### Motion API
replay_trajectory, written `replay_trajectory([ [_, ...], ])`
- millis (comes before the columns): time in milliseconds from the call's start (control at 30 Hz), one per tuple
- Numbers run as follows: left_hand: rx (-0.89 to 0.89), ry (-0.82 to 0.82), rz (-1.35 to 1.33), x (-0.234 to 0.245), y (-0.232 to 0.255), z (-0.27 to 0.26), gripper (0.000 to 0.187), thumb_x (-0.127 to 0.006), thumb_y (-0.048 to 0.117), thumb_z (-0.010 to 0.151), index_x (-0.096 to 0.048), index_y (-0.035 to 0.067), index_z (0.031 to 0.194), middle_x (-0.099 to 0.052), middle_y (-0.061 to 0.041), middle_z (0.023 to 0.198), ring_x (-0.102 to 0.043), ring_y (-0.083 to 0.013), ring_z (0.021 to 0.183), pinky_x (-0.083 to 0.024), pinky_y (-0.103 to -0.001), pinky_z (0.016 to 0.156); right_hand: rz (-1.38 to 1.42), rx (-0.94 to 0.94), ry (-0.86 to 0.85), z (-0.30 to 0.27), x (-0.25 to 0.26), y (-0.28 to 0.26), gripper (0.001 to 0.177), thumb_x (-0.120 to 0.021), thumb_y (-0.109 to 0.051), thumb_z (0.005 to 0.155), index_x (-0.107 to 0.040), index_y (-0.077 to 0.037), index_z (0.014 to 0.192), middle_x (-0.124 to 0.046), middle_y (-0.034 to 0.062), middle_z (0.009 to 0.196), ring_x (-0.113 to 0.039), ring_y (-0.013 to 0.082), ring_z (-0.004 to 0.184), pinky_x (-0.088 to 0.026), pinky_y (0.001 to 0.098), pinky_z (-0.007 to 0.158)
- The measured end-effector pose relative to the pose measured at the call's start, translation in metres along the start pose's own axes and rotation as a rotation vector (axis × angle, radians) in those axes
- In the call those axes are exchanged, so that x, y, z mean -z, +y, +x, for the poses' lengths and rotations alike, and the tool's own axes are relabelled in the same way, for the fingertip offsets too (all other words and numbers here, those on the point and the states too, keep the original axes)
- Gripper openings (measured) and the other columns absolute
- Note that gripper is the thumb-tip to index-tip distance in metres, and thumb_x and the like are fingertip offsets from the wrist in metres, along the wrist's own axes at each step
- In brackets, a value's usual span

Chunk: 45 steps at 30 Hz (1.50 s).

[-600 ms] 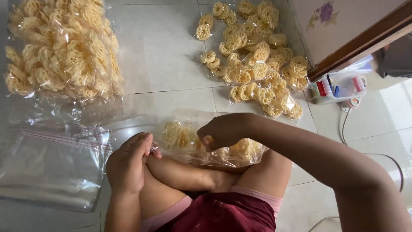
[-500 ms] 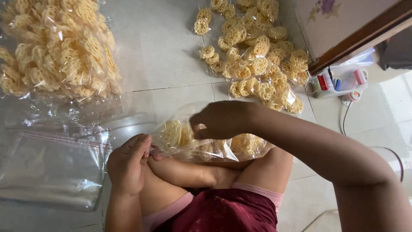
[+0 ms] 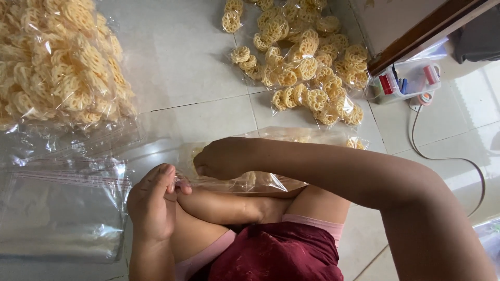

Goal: The person is manually packing crackers into clear plastic bags while sitting on the floor.

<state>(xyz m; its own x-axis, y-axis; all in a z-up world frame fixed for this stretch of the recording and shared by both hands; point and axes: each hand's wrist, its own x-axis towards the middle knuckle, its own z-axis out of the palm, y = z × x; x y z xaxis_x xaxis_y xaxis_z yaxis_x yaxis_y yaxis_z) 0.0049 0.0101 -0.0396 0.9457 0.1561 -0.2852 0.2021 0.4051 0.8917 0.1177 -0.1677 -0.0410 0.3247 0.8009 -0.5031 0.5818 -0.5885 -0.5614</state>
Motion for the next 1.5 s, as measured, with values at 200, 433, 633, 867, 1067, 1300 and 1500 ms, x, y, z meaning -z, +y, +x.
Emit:
replay_trajectory([
  [200,0.018,-0.084,0.084,0.016,0.005,-0.001,0.04,-0.057,0.025,0.1,-0.042,0.012,0.065,-0.051,-0.007,0.059,-0.061,-0.0207,0.063,-0.043,-0.032,0.074,-0.149,-0.159,-0.133,-0.098,0.055,0.0,0.038,-0.038,-0.034,0.107,-0.065,-0.009,0.098,-0.073,0.0094,0.1,-0.066,0.0296,0.084,-0.049,0.0459,0.074],
  [433,-0.006,-0.109,0.048,0.014,0.001,0.004,0.039,-0.057,0.022,0.099,-0.041,0.014,0.064,-0.046,-0.003,0.061,-0.059,-0.0201,0.064,-0.042,-0.031,0.073,0.019,-0.335,-0.129,-0.117,0.032,0.022,0.042,-0.047,-0.05,0.098,-0.073,-0.032,0.125,-0.074,-0.0071,0.123,-0.067,0.0195,0.109,-0.049,0.0363,0.089],
  [633,-0.026,-0.105,0.083,0.02,0.005,0.01,0.039,-0.056,0.021,0.101,-0.042,0.014,0.065,-0.044,0.0,0.06,-0.061,-0.0202,0.064,-0.042,-0.031,0.07,-0.039,-0.307,-0.101,-0.157,0.034,0.031,0.049,-0.032,-0.053,0.105,-0.066,-0.017,0.112,-0.076,0.0036,0.108,-0.069,0.0276,0.089,-0.052,0.0426,0.081],
  [867,-0.67,-0.152,0.735,0.018,0.047,0.024,0.049,-0.064,0.04,0.088,-0.048,0.006,0.119,-0.049,-0.01,0.115,-0.048,-0.0228,0.113,-0.039,-0.038,0.105,0.168,-0.597,-0.156,-0.205,0.054,-0.022,0.062,-0.059,-0.066,0.08,-0.061,-0.039,0.136,-0.076,-0.0081,0.117,-0.074,0.0145,0.101,-0.054,0.0336,0.087],
  [1067,-0.967,-0.519,1.185,0.004,0.079,0.063,0.03,-0.082,0.031,0.08,-0.071,0.015,0.103,-0.055,-0.019,0.144,-0.054,-0.0368,0.129,-0.043,-0.05,0.109,-0.047,-0.308,0.315,-0.235,0.017,0.008,0.017,-0.059,-0.033,0.098,-0.074,-0.025,0.097,-0.079,-0.0056,0.089,-0.071,0.0224,0.074,-0.052,0.0393,0.068],
  [1300,-0.916,-0.49,1.153,0.002,0.094,0.063,0.008,-0.073,0.02,0.094,-0.07,0.012,0.093,-0.076,-0.005,0.111,-0.071,-0.0252,0.099,-0.046,-0.041,0.094,-0.531,-0.067,0.884,-0.259,0.022,0.012,0.012,-0.067,-0.019,0.099,-0.073,-0.011,0.104,-0.074,0.0062,0.094,-0.069,0.0287,0.088,-0.051,0.0464,0.091],
  [1500,-0.77,-0.531,1.105,0.013,0.072,0.062,0.019,-0.061,0.017,0.1,-0.078,0.018,0.109,-0.072,-0.003,0.124,-0.063,-0.0201,0.116,-0.045,-0.036,0.105,-0.531,-0.144,0.829,-0.262,0.027,0.011,0.015,-0.063,-0.025,0.1,-0.075,-0.016,0.098,-0.071,0.0024,0.093,-0.061,0.0252,0.091,-0.038,0.0507,0.109],
])
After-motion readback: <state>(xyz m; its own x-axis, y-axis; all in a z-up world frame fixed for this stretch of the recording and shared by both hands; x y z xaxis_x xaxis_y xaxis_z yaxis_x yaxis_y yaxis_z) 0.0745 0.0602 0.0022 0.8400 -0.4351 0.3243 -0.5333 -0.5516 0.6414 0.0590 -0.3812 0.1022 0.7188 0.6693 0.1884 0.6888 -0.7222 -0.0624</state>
